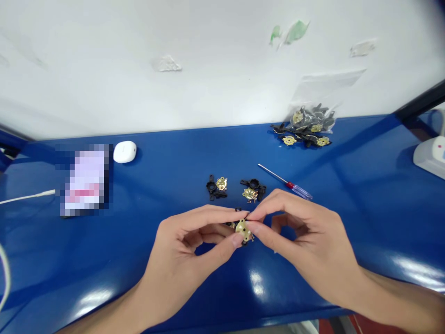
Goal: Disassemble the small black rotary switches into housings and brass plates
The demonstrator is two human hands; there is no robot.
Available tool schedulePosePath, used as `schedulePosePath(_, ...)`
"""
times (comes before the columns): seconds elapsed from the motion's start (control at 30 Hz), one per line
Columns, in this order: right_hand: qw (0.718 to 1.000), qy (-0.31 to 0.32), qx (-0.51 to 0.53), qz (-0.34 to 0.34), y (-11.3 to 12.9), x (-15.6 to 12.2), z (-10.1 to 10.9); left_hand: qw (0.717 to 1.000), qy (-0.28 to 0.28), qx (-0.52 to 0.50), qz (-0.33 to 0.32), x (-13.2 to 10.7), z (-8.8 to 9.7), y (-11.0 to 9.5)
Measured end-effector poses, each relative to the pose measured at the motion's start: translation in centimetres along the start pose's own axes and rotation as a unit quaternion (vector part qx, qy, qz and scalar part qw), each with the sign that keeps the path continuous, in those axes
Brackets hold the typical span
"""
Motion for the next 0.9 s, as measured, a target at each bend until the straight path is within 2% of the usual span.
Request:
schedulePosePath(0.2,0.997,0.014,0.061,-0.053,-0.52,-0.06,0.14,1.000,0.007,0.005,0.010,0.04,0.26,-0.02)
schedulePosePath(0.3,0.994,0.017,0.081,-0.066,-0.52,-0.18,0.11,0.999,0.028,-0.021,0.025,0.05,0.42,0.18)
schedulePosePath(0.6,0.993,0.018,0.090,-0.071,-0.34,-0.10,-0.10,0.996,0.061,-0.054,0.046,-0.04,0.35,0.27)
schedulePosePath(0.9,0.997,0.019,0.052,-0.058,-0.45,-0.16,0.14,0.997,0.052,-0.030,0.044,0.03,0.56,0.77)
Point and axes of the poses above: each hand's wrist, its own x-axis towards the middle knuckle, its own z-axis out of the back of the hand, y = z × x, the point moved 3 cm from there along x, towards the middle knuckle, and after that the axes turned 14 degrees about x, right-handed, at the moved point
